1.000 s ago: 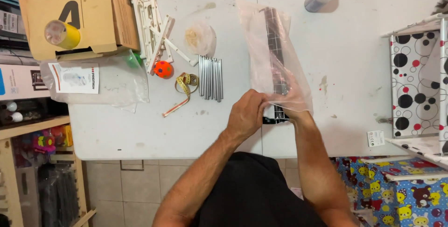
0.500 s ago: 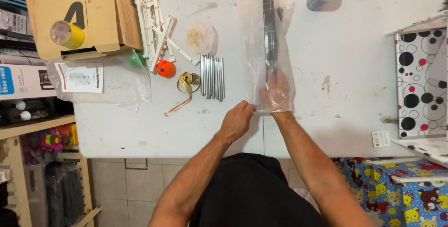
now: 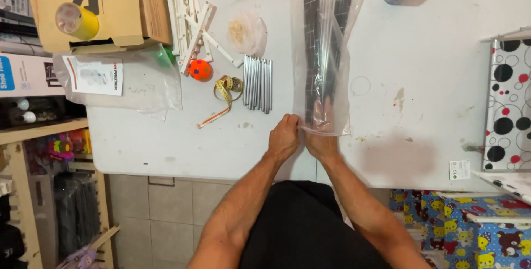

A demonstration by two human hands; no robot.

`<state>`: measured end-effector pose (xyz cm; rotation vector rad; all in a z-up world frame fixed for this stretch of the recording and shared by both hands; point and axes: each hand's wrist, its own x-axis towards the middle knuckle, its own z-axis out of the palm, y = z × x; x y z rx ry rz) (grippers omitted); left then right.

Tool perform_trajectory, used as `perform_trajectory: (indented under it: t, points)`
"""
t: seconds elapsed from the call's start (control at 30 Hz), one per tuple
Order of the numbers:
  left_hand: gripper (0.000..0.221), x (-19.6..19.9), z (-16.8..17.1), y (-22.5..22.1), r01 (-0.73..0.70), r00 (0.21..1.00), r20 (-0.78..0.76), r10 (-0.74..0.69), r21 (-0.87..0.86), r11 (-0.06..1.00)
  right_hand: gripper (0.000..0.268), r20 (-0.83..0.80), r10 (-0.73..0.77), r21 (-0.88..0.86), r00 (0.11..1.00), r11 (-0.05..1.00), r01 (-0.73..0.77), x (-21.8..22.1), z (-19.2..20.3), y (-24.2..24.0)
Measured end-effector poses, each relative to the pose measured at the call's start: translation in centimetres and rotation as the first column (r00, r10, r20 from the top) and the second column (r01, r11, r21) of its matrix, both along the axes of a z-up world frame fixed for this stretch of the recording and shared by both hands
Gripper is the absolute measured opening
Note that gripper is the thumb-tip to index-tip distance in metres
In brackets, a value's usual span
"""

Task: Sorting and organizing components of a modular shelf or rack, including metal rods and fabric panels, on a work table.

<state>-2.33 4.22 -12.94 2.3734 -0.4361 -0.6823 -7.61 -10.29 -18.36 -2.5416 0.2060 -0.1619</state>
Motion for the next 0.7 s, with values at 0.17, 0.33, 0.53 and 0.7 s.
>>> perform_trajectory:
  t: [0.17,0.33,0.53,0.7]
  points:
    - [0.010,-1.0,-2.3,2.1,-0.143,0.984,-0.099,0.146,0.040,0.989,0.047,-0.117,0.152,0.082,0.981,0.986,-0.143,-9.1,0.2,0.6]
    - [0.013,-1.6,-3.7,4.4,-0.202,0.969,-0.126,0.214,0.103,0.974,0.020,-0.494,0.051,0.140,0.868,0.990,0.021,-8.6,1.5,-1.8]
    - [0.020,4.1,-2.5,6.5,-0.249,0.965,0.098,0.243,0.055,0.967,0.039,-0.566,0.480,0.420,0.670,0.867,-0.266,-3.6,3.7,2.6]
    - [0.045,10.0,-7.1,9.3,-0.348,0.931,0.156,0.329,0.117,0.930,0.058,-0.345,0.226,0.615,0.911,0.788,0.037,5.8,8.2,9.9]
